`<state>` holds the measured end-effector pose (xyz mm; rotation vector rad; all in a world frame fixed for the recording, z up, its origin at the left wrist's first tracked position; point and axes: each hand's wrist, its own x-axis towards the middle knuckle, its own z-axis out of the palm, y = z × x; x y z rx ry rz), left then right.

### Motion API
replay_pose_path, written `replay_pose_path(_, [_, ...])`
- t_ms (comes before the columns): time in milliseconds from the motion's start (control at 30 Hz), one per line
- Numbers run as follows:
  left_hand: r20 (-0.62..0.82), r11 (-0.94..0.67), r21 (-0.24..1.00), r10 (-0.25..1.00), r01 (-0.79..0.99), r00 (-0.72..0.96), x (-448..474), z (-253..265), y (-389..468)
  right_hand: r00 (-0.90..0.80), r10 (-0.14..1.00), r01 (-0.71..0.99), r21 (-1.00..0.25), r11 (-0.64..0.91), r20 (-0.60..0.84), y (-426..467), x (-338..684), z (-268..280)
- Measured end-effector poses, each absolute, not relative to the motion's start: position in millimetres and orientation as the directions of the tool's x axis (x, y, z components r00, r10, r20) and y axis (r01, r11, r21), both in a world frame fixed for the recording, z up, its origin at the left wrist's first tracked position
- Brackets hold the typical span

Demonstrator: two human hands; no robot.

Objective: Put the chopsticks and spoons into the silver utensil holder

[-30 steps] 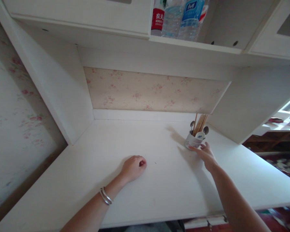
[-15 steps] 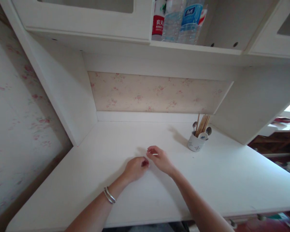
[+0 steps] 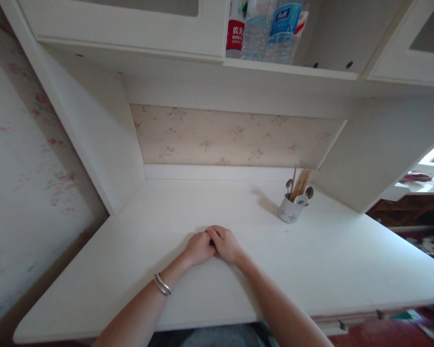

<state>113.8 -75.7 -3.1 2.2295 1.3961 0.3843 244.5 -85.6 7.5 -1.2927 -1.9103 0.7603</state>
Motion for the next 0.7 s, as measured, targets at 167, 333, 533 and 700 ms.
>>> replay_pose_path(167, [-0.003, -0.375, 0.543, 0.894, 0.751, 0.449, 114.3, -3.2, -75.7, -0.275, 0.934, 0.518, -0.783, 0.345, 0.229, -83.7, 244.4, 7.1])
replay_pose_path(333, [-0.021, -0.354, 0.540, 0.901, 0.763, 0.433, 115.3, -2.0, -76.2, -0.287, 0.932, 0.518, -0.782, 0.346, 0.222, -83.3, 245.8, 6.5])
replay_pose_path(533, [0.006, -0.395, 0.527, 0.887, 0.752, 0.462, 114.1, -6.0, -74.2, -0.297, 0.928, 0.516, -0.780, 0.355, 0.226, -83.1, 247.0, 7.5])
replay_pose_path(700, [0.002, -0.392, 0.521, 0.889, 0.758, 0.458, 113.7, -9.2, -72.8, -0.299, 0.927, 0.522, -0.775, 0.357, 0.226, -83.3, 246.9, 7.9])
